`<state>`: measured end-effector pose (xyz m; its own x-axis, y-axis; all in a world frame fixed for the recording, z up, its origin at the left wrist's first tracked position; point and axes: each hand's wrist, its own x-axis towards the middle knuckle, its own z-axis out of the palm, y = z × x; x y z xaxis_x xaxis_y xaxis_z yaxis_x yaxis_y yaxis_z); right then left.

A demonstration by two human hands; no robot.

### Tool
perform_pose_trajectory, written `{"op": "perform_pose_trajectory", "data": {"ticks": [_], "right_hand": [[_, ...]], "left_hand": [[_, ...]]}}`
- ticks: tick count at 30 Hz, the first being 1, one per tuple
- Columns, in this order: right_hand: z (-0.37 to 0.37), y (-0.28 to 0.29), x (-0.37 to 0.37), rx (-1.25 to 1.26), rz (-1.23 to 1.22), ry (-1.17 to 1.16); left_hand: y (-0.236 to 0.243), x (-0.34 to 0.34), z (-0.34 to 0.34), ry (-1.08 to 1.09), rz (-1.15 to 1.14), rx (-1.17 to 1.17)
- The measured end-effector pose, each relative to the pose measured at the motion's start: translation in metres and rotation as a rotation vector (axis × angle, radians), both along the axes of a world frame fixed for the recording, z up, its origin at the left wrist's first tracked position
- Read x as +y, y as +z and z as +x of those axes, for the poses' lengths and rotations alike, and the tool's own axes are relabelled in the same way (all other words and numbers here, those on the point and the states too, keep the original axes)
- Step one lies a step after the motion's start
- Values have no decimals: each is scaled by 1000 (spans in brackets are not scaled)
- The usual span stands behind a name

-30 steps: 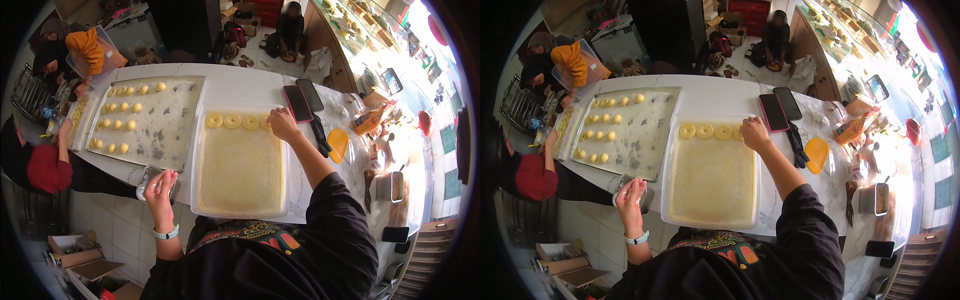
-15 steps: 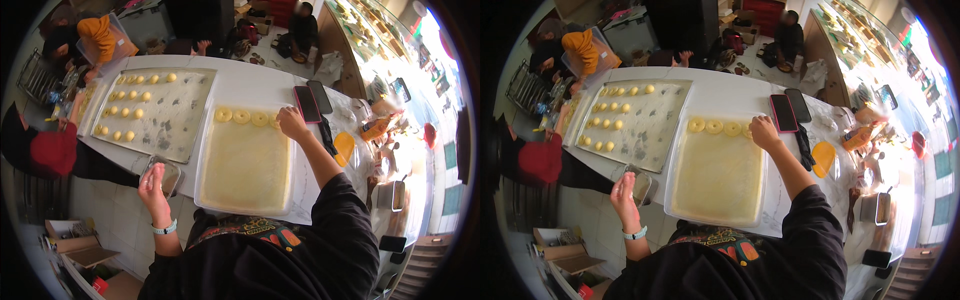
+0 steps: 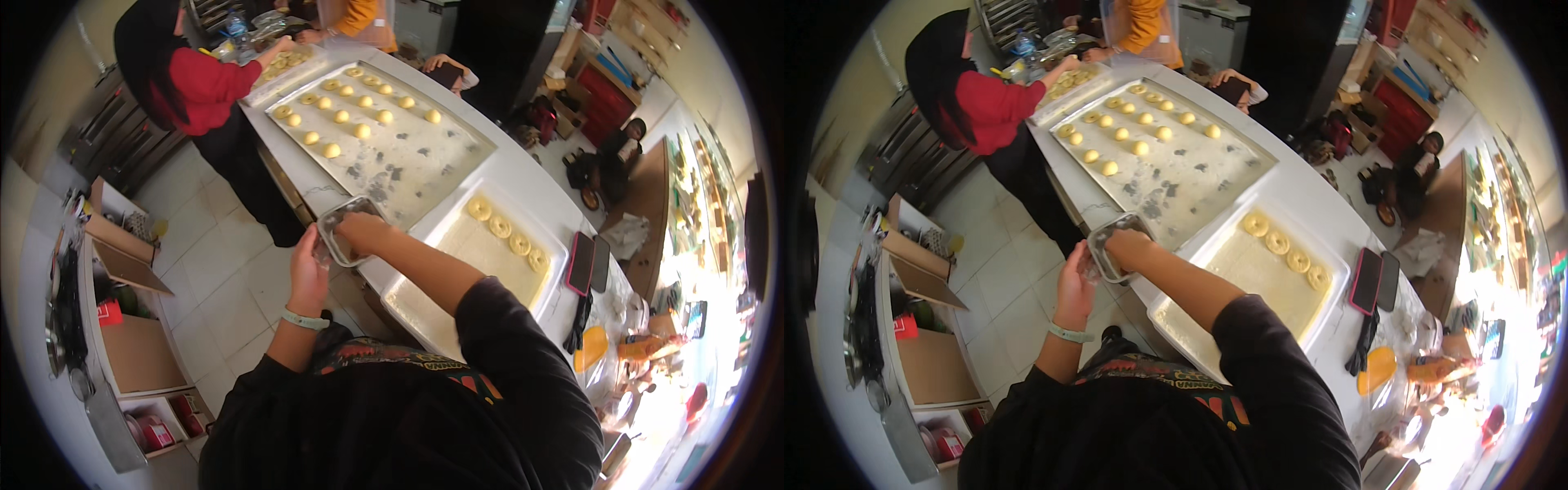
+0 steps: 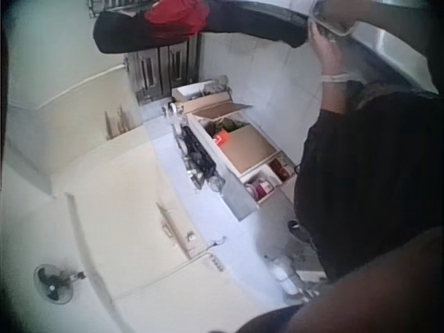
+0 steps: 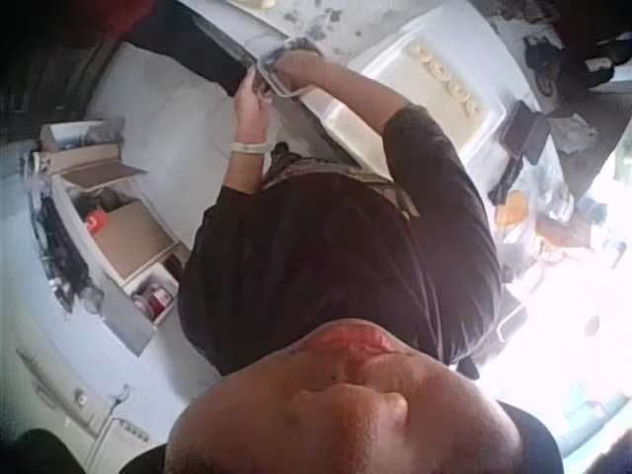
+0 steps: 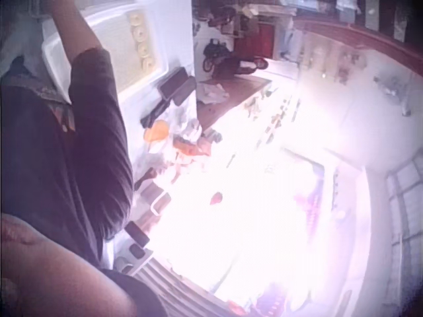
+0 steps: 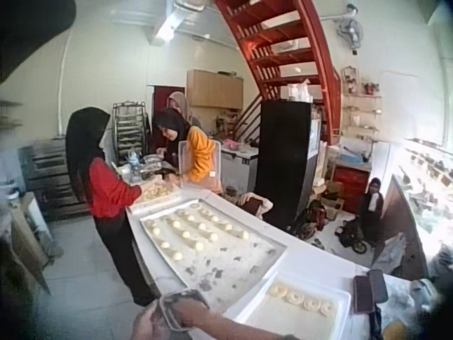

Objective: The person takes balls of dough from a tray, flattens them, makes a hole in the center to form a ring shape, and places them into a tray of flour.

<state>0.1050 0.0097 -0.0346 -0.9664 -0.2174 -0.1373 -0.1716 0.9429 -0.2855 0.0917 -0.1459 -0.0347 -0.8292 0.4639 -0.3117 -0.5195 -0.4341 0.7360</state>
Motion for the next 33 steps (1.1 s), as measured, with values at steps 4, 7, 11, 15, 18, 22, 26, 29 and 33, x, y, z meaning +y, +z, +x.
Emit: {"op": "perform_pose_trajectory", "data": {"ticks": [4, 7, 11, 15, 18, 22, 26, 29, 33], "right_hand": [[-9, -23, -18, 12, 17, -33], [5, -9, -12, -72, 61, 14], [23, 26, 8, -119, -69, 115], [26, 63, 30, 64, -279, 24], [13, 82, 26, 343, -358, -155], [-21, 41, 37, 392, -110, -192], [-55, 12, 75, 225, -73, -433], [-75, -16, 154, 67, 148, -739], [-99, -33, 230, 84, 233, -963]], "left_hand": [[0, -10, 5, -17, -65, 11], [-7, -15, 4, -74, -95, 51], [-6, -15, -9, 65, -111, 137], [7, -2, -48, 60, 48, 118], [11, 31, -88, -350, 365, -357], [32, 80, -121, -597, 655, -359], [7, 91, -160, -541, 689, -476], [0, 89, -186, -545, 768, -542], [-14, 71, -220, -564, 716, -616]]}}
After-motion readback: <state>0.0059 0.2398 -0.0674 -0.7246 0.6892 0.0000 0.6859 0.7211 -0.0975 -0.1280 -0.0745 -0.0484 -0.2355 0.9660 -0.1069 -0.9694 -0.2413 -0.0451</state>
